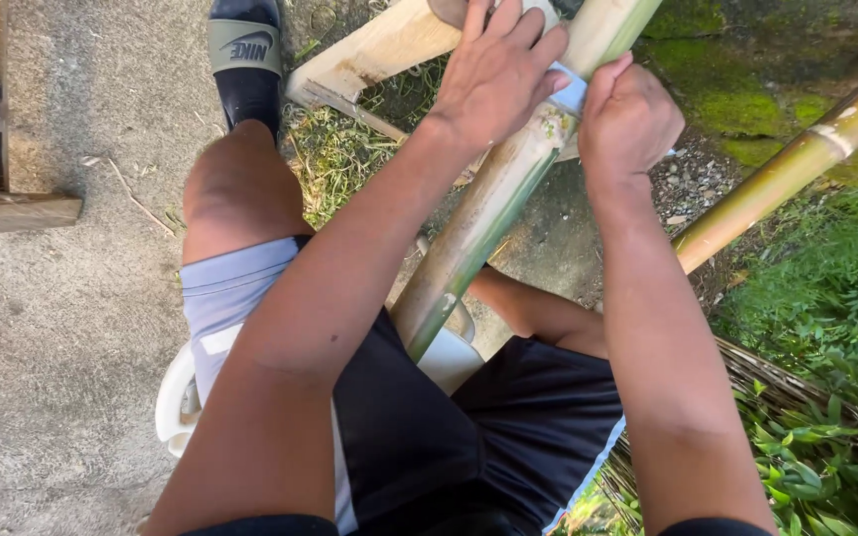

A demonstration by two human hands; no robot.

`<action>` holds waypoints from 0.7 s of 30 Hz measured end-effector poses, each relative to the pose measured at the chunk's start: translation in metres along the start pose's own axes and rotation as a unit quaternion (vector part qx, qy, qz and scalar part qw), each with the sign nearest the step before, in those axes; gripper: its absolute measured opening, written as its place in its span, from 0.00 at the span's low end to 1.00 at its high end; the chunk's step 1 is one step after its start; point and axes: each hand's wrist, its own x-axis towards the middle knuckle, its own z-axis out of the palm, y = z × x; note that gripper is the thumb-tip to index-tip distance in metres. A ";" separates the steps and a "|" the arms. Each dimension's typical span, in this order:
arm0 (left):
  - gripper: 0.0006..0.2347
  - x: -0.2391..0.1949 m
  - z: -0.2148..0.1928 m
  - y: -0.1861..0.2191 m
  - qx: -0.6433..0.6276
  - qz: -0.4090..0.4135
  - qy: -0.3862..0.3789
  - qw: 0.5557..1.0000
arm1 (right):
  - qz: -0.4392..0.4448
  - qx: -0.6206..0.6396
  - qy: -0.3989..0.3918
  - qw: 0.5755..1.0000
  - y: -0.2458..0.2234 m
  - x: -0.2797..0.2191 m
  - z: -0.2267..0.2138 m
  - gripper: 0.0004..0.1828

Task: The person uses a knife and a scraping tool to carve and smooth a bamboo pole.

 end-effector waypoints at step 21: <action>0.15 -0.010 0.000 0.000 0.003 -0.033 0.043 0.999 | -0.002 0.066 -0.032 0.997 0.001 0.001 0.008 0.22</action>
